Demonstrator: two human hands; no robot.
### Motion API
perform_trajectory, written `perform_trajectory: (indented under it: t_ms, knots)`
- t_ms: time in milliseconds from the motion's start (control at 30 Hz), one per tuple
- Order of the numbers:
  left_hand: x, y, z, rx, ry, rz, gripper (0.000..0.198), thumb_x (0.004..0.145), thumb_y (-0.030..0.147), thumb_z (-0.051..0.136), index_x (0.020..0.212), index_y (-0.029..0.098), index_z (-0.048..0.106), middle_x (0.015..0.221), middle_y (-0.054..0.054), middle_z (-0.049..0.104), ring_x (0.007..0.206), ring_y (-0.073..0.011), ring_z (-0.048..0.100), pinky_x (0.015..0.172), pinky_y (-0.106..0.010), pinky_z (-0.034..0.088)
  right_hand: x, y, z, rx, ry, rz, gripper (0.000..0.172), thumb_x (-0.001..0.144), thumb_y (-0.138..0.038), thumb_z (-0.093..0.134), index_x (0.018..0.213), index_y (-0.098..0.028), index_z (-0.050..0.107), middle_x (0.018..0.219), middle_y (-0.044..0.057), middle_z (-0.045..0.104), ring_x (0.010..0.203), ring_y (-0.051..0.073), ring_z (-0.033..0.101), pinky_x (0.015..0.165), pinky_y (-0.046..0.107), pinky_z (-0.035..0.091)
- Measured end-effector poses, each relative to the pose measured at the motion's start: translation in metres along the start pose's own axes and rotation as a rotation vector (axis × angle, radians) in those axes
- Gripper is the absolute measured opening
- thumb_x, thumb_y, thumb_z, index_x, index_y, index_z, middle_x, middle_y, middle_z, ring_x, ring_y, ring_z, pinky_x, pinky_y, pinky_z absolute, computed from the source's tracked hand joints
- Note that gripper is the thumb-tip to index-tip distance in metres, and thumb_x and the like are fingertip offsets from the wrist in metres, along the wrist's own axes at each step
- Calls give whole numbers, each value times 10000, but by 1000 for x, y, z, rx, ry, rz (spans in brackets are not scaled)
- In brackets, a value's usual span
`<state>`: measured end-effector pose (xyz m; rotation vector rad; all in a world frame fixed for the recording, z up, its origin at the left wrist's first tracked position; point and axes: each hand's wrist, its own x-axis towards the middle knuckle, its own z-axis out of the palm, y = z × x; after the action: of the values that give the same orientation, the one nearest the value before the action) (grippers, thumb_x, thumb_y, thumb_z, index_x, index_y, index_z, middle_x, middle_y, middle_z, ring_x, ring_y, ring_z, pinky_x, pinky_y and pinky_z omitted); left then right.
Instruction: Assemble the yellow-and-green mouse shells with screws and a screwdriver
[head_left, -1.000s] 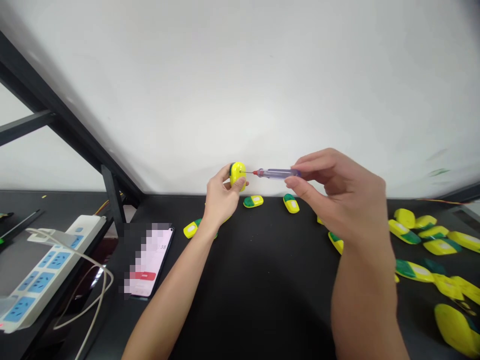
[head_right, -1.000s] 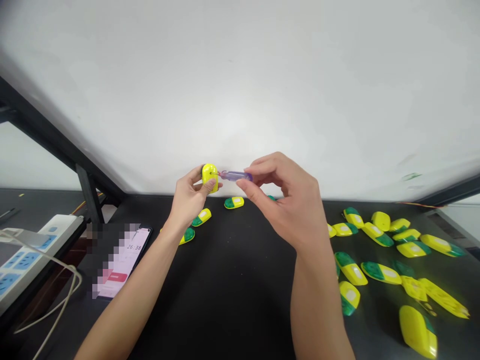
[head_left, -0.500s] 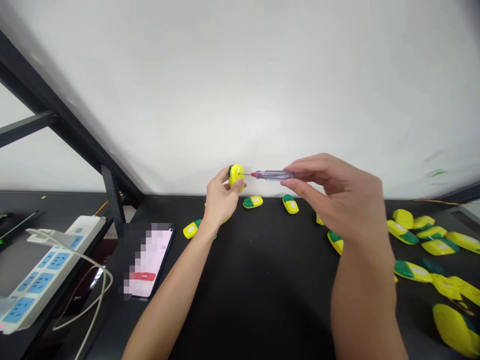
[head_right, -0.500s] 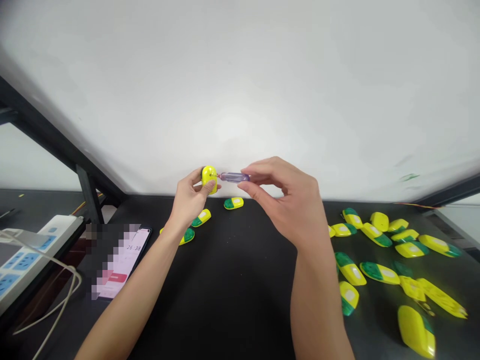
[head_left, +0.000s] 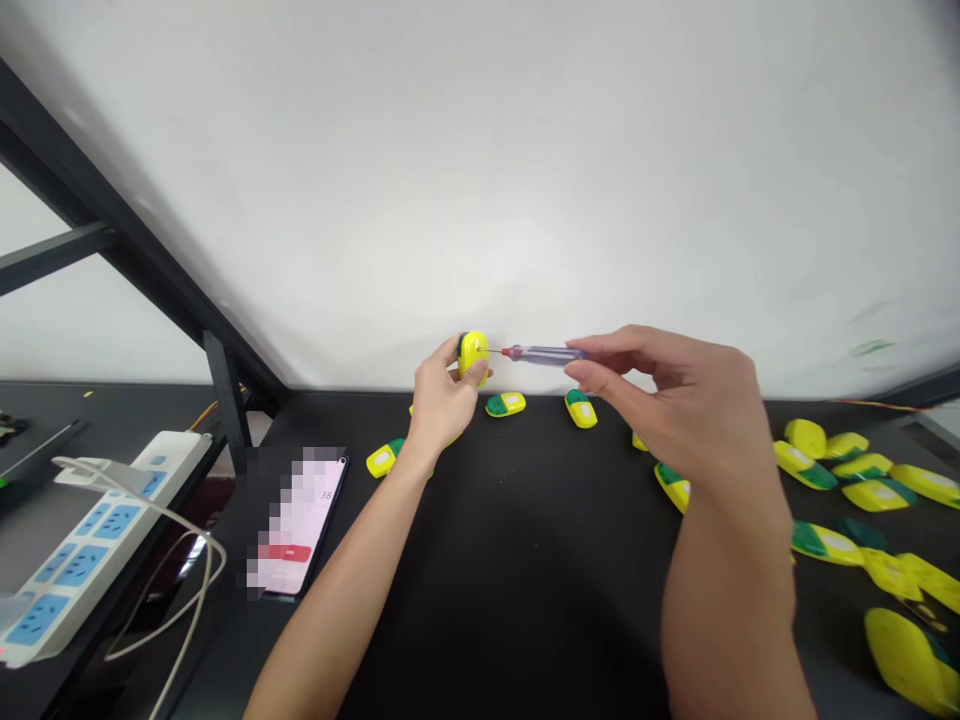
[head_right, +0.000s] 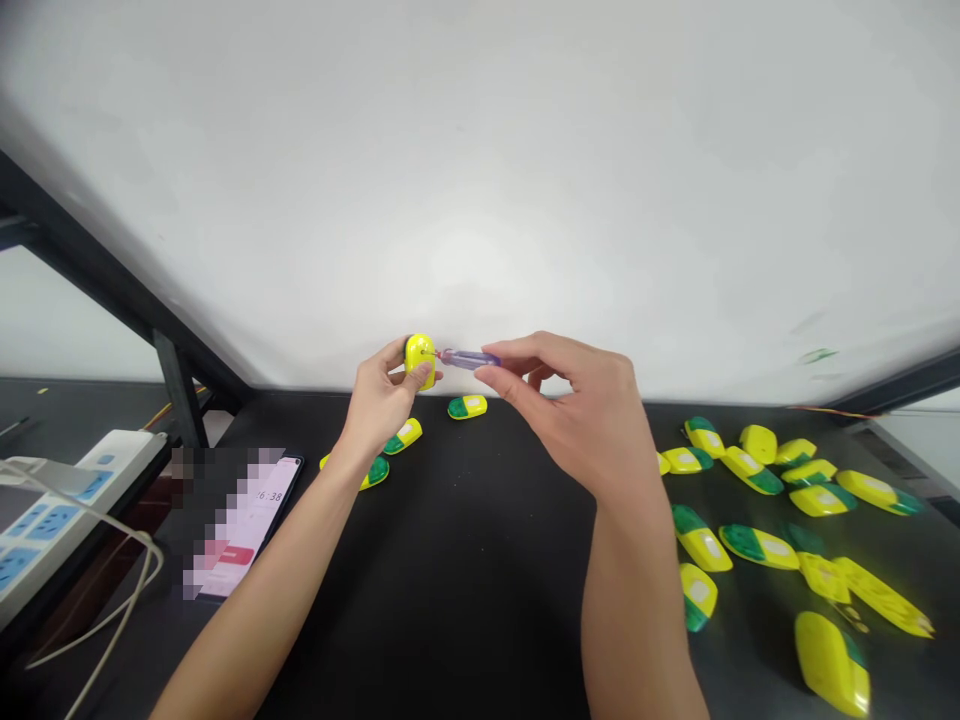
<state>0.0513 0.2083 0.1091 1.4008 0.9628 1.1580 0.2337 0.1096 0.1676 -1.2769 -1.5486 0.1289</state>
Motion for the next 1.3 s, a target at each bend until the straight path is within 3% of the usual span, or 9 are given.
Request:
perform_trajectory:
  t_ms: [100, 233, 333, 500, 700, 767, 900, 1133, 1300]
  knots:
    - [0, 1, 1, -1, -12, 2, 190, 925, 211, 681, 1107, 154, 689, 1203, -110, 769, 919, -241, 804, 881, -369, 651, 1, 0, 3, 38, 23, -6, 96, 874, -306, 830, 839, -263, 751, 800, -12, 741, 647, 137, 658, 579, 271, 559]
    - [-1, 1, 2, 18, -21, 2, 194, 930, 189, 662, 1120, 146, 671, 1200, -108, 768, 925, -235, 807, 842, -329, 643, 1, 0, 3, 68, -31, -13, 56, 921, -247, 767, 971, -267, 751, 771, -23, 669, 664, 127, 618, 586, 263, 524]
    - [0, 2, 2, 30, -19, -3, 183, 937, 189, 657, 1114, 141, 669, 1205, -111, 765, 928, -231, 809, 825, -308, 635, 2, -2, 1, 79, -78, -8, 20, 939, -270, 764, 953, -261, 775, 739, -30, 663, 619, 108, 585, 570, 256, 500]
    - [1, 2, 2, 33, -23, -5, 214, 933, 184, 661, 1141, 136, 677, 1204, -111, 765, 928, -230, 809, 829, -311, 633, 0, -7, -5, 61, -173, 53, 117, 974, -295, 728, 1055, -288, 812, 713, -32, 691, 607, 113, 621, 559, 248, 510]
    - [0, 2, 2, 31, -42, 3, 182, 935, 194, 663, 1109, 141, 672, 1180, -103, 770, 925, -232, 806, 831, -318, 632, -3, -5, 0, 51, -46, 70, 124, 926, -374, 796, 917, -256, 761, 773, -10, 717, 644, 129, 640, 589, 265, 532]
    - [0, 2, 2, 32, -47, -4, 199, 937, 191, 663, 1128, 139, 671, 1188, -104, 768, 927, -230, 806, 826, -313, 629, -2, -2, 2, 75, -39, 64, 115, 960, -374, 756, 961, -260, 744, 768, -13, 682, 645, 128, 622, 584, 264, 519]
    - [0, 1, 3, 39, -55, -16, 182, 943, 185, 657, 1118, 135, 671, 1211, -110, 766, 934, -229, 806, 827, -309, 624, 1, 1, 1, 99, -83, 25, 170, 1007, -413, 699, 994, -265, 782, 707, -21, 628, 587, 113, 581, 539, 256, 481]
    - [2, -3, 2, 24, -62, -5, 194, 936, 202, 654, 1120, 142, 667, 1200, -106, 764, 911, -225, 800, 811, -319, 625, 0, -7, -4, 65, -157, 74, 160, 980, -317, 716, 1100, -271, 813, 772, -7, 723, 626, 120, 636, 569, 248, 529]
    - [1, -2, 2, 35, -70, 10, 165, 936, 220, 657, 1079, 139, 660, 1175, -109, 752, 911, -228, 796, 818, -323, 625, -2, -5, 2, 59, -52, 61, 155, 931, -377, 780, 882, -237, 737, 811, 15, 721, 674, 144, 637, 586, 277, 534]
